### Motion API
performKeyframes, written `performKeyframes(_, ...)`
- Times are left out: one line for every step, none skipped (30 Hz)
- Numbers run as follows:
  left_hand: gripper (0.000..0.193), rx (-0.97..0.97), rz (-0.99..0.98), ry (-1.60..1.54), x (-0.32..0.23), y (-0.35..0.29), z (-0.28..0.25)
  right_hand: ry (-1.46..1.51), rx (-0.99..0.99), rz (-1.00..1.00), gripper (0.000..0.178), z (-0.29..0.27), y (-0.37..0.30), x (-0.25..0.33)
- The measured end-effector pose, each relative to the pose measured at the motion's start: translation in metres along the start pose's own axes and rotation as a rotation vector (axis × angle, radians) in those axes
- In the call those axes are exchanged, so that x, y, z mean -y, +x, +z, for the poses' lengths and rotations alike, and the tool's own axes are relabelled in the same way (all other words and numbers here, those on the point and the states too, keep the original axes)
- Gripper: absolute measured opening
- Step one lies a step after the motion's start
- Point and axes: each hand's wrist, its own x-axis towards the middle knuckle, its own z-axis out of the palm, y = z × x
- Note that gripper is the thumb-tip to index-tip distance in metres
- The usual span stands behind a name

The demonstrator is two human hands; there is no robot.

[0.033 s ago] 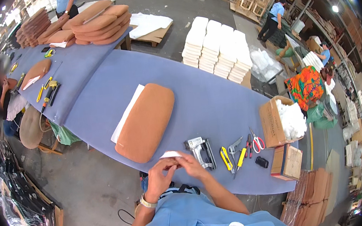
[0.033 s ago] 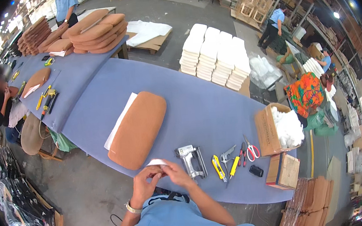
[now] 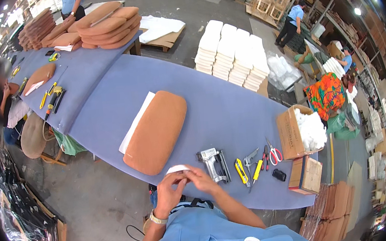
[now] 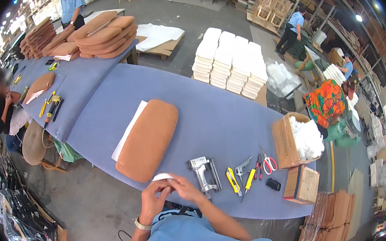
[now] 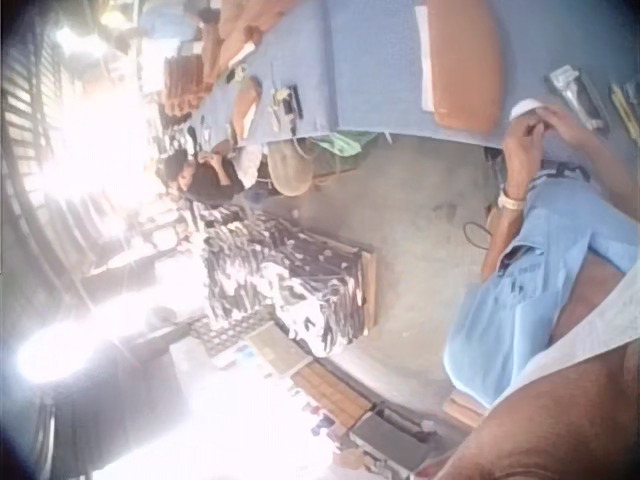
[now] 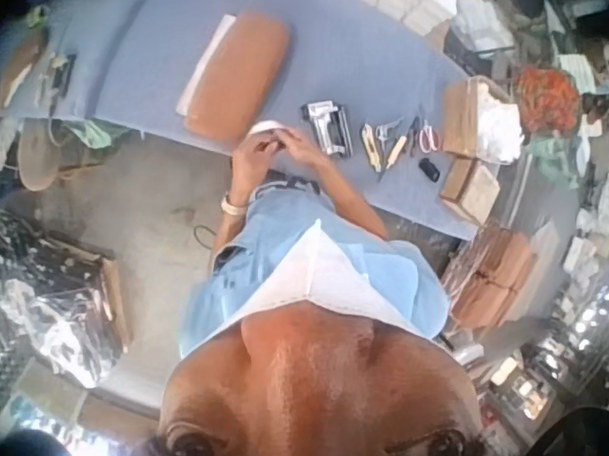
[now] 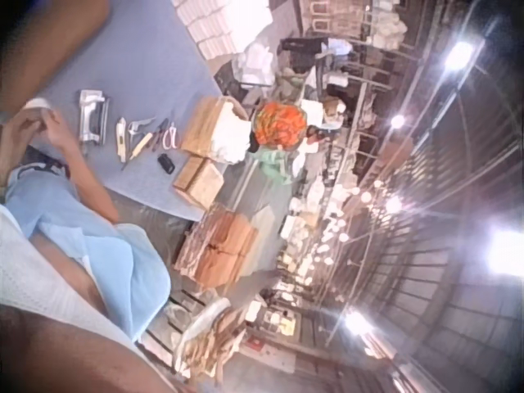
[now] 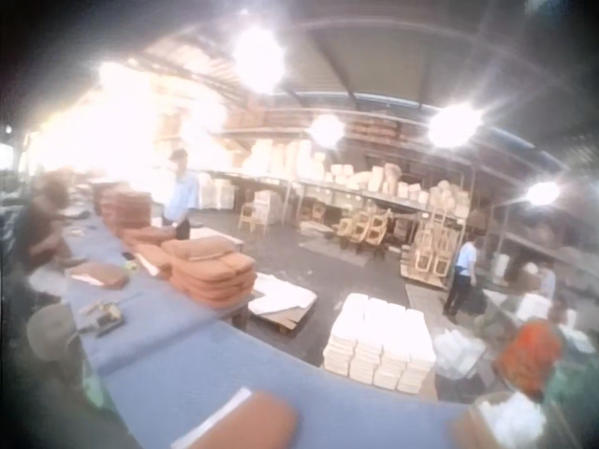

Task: The person staples a brown fabric cover onto a white foam cushion using a handheld stapler, then trims excess fabric with a utility knife. They place the finished cushion on a stack and adjust a headstrap around their waist.

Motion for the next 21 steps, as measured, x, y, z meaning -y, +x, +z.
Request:
performKeyframes(0.011,-0.087,-0.016,-0.01,0.005,-0.008,-0.002,0.087,-0.022,-0.013,0.042,0.023,0.005,0.004)
performKeyframes(0.011,-0.12,0.0,0.062,0.008,-0.012,-0.008,0.056,0.012,0.026,0.041,0.03,0.007,0.003)
performKeyframes(0.011,-0.147,0.015,0.13,0.01,-0.016,-0.017,0.023,0.037,0.067,0.04,0.034,0.007,0.002)
performKeyframes(0.012,-0.178,0.023,0.209,0.01,-0.02,-0.024,-0.001,0.072,0.108,0.04,0.044,0.009,0.009)
performKeyframes(0.009,-0.188,-0.062,0.135,0.007,-0.023,-0.027,-0.014,0.026,0.149,0.036,0.055,0.006,0.018)
performKeyframes(0.009,-0.177,-0.073,0.168,0.009,-0.023,-0.031,-0.082,0.052,0.17,0.034,0.055,0.01,0.02)
performKeyframes(0.009,-0.162,-0.083,0.199,0.013,-0.023,-0.035,-0.151,0.073,0.192,0.031,0.053,0.012,0.021)
performKeyframes(0.01,-0.144,-0.093,0.228,0.017,-0.022,-0.037,-0.22,0.09,0.212,0.03,0.051,0.015,0.022)
performKeyframes(0.014,-0.159,-0.124,0.191,0.027,-0.025,-0.035,-0.315,0.087,0.131,0.028,0.049,0.015,0.019)
performKeyframes(0.018,-0.175,-0.148,0.154,0.039,-0.028,-0.031,-0.412,0.083,0.044,0.025,0.047,0.016,0.015)
performKeyframes(0.022,-0.189,-0.172,0.116,0.049,-0.03,-0.029,-0.509,0.076,-0.044,0.024,0.045,0.016,0.012)
performKeyframes(0.029,-0.207,-0.161,0.112,0.048,-0.029,-0.027,-0.477,0.061,-0.04,0.024,0.045,0.015,0.016)
performKeyframes(0.036,-0.224,-0.149,0.107,0.044,-0.027,-0.022,-0.445,0.045,-0.036,0.023,0.045,0.01,0.023)
performKeyframes(0.044,-0.239,-0.137,0.101,0.043,-0.025,-0.019,-0.412,0.028,-0.031,0.023,0.043,0.006,0.027)
performKeyframes(0.059,-0.195,-0.081,0.152,0.049,-0.024,-0.017,-0.402,-0.001,-0.134,0.023,0.038,0.001,0.024)
performKeyframes(0.059,-0.102,-0.168,-0.004,0.045,-0.02,-0.02,-0.404,0.018,-0.087,0.023,0.038,-0.003,0.036)
performKeyframes(0.059,-0.008,-0.255,-0.159,0.04,-0.016,-0.024,-0.406,0.038,-0.041,0.022,0.039,-0.009,0.052)
performKeyframes(0.059,0.094,-0.339,-0.319,0.035,-0.012,-0.025,-0.411,0.05,0.007,0.022,0.038,-0.015,0.064)
performKeyframes(0.052,0.286,-0.354,-0.272,0.043,-0.007,-0.029,-0.474,0.079,0.023,0.021,0.027,-0.013,0.05)
performKeyframes(0.045,0.307,-0.355,-0.251,0.044,-0.003,-0.028,-0.506,0.044,0.016,0.021,0.027,-0.015,0.049)
performKeyframes(0.039,0.326,-0.359,-0.232,0.044,-0.002,-0.026,-0.535,0.01,0.012,0.023,0.029,-0.017,0.05)
